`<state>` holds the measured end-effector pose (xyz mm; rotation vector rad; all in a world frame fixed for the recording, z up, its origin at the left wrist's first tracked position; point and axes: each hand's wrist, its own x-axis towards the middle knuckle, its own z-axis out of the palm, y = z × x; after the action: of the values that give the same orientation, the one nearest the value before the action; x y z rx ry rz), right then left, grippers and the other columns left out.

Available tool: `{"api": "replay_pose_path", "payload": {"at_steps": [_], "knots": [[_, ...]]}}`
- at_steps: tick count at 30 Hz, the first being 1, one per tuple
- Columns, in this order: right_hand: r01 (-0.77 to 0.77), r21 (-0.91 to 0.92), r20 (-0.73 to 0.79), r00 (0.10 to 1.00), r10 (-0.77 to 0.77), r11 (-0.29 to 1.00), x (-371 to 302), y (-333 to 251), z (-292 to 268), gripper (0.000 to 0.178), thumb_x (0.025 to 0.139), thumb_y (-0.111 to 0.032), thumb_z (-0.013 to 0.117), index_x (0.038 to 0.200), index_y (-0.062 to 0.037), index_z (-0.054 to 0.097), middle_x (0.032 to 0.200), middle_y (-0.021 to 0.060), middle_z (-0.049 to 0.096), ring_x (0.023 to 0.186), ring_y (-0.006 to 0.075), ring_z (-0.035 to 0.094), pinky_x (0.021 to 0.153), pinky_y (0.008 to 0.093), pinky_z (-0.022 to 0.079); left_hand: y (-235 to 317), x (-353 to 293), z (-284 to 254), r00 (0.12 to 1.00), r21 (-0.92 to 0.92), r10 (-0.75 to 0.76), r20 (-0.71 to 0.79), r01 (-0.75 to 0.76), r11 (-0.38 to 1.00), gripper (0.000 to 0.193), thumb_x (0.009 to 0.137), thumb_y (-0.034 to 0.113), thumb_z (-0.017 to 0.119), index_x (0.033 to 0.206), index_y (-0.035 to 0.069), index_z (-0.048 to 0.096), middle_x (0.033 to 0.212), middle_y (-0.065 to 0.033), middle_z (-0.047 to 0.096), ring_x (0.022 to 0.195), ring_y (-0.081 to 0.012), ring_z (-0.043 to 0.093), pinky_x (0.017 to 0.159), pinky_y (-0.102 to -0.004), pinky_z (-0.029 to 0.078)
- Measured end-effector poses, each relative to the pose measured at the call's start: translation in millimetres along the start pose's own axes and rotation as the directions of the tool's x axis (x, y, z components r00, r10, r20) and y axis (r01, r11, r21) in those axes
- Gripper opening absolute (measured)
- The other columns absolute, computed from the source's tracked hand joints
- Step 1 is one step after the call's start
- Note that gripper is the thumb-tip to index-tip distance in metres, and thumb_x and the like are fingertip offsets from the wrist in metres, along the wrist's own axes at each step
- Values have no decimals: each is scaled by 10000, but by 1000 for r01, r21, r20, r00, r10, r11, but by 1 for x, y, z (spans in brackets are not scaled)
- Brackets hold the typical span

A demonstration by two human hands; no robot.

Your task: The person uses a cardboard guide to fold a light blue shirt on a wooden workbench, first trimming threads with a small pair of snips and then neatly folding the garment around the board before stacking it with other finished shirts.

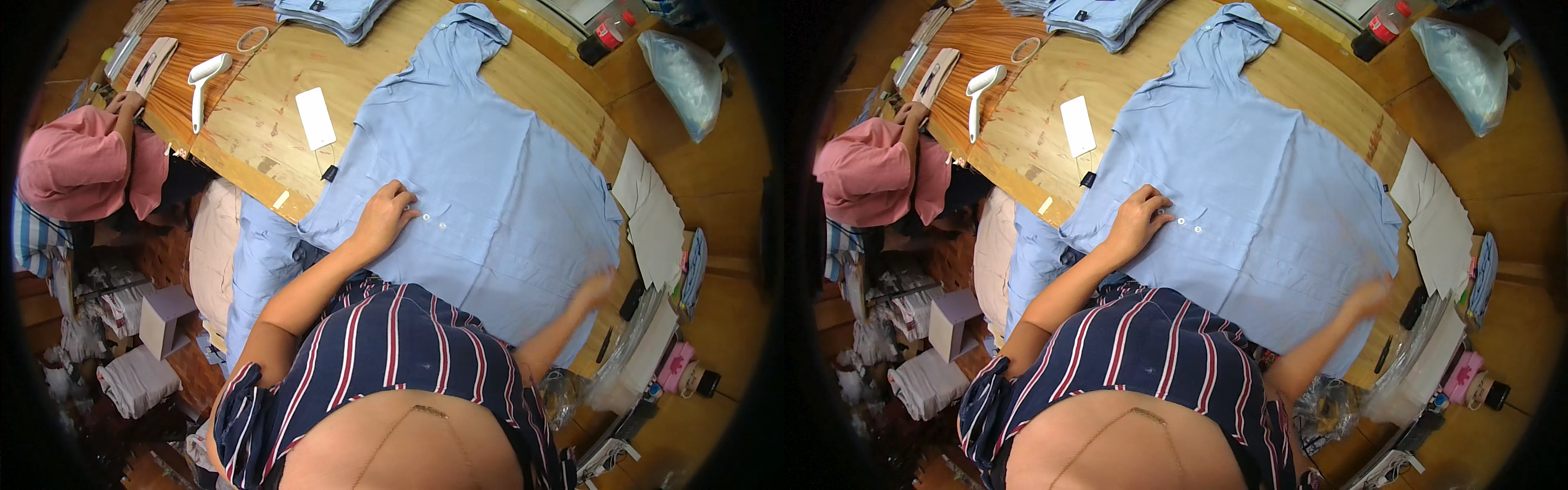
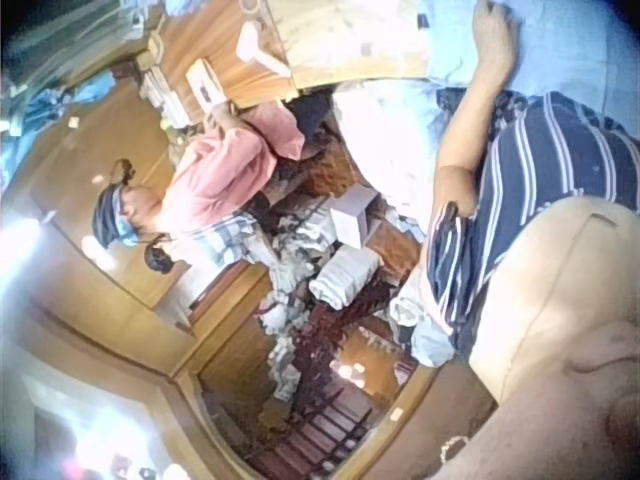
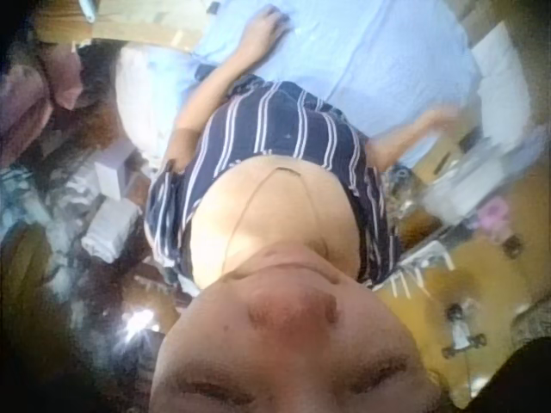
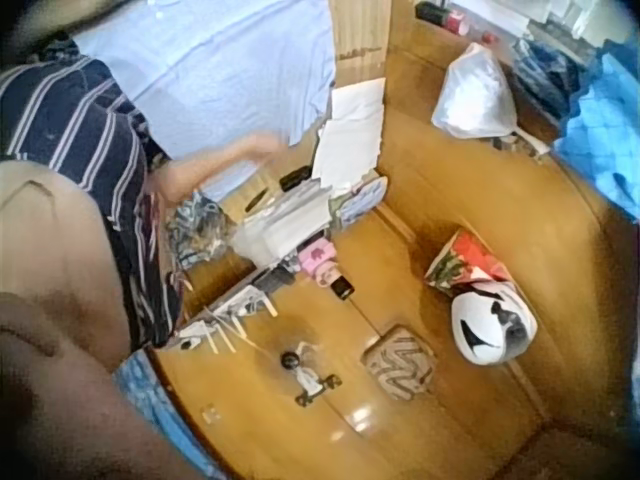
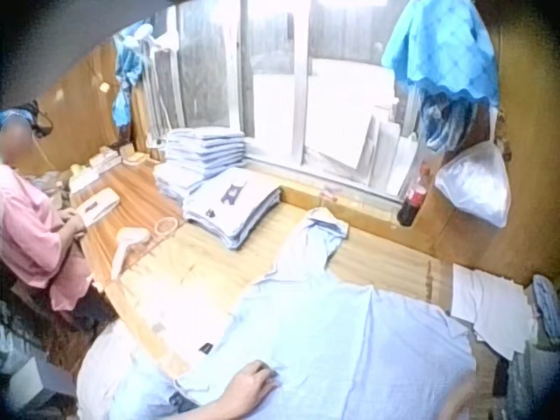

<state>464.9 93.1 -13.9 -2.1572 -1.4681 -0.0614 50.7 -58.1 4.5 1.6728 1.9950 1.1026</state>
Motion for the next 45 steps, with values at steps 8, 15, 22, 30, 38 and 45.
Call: {"api": "replay_pose_path", "payload": {"at_steps": [8,15,22,30,38,45], "knots": [[-268,-545,-42,955,294,794,-31,160,-69,362,831,-306,491,1156,-145,499,1183,136,447,1063,309,446,820,469,385,-4,18,-12,933,-180,-330,144,353,918,58,725,63,581,720,6,585,725,-139,598,644,-273,582,595,-322,449],[-301,-25,-71,952,298,953,-14,131,-65,383,749,-130,604,1097,4,514,967,136,587,849,266,562,714,339,448,-18,17,-12,916,-332,-331,225,391,858,93,815,61,507,767,-18,519,667,-77,599,597,-131,546,571,-252,429],[-10,583,501,791,-350,813,-77,-138,-30,244,745,-38,564,987,-51,594,928,59,589,768,101,537,657,208,426,-14,12,-13,935,-337,-294,198,347,875,89,837,26,458,755,-9,458,708,-74,593,602,-100,477,584,-235,412],[244,794,457,364,-812,556,-170,-224,-3,318,669,-104,697,958,-27,588,755,96,576,605,166,553,544,255,459,-16,10,-8,953,-353,-271,135,302,886,87,819,54,486,776,-22,484,671,-124,581,612,-210,569,577,-290,435],[233,810,441,362,-821,538,-176,-229,6,251,688,-103,678,917,-27,607,751,89,590,603,186,575,538,261,467,-14,9,-9,953,-366,-277,125,304,880,89,815,55,487,775,-25,485,682,-138,582,621,-255,571,573,-314,430],[-295,802,595,478,-646,520,-156,-207,8,294,755,-90,640,1027,-6,567,769,24,573,640,66,514,567,177,412,7,-20,-85,861,132,-157,483,106,986,116,761,121,527,751,6,546,730,-182,577,680,-338,557,619,-386,439]]}}
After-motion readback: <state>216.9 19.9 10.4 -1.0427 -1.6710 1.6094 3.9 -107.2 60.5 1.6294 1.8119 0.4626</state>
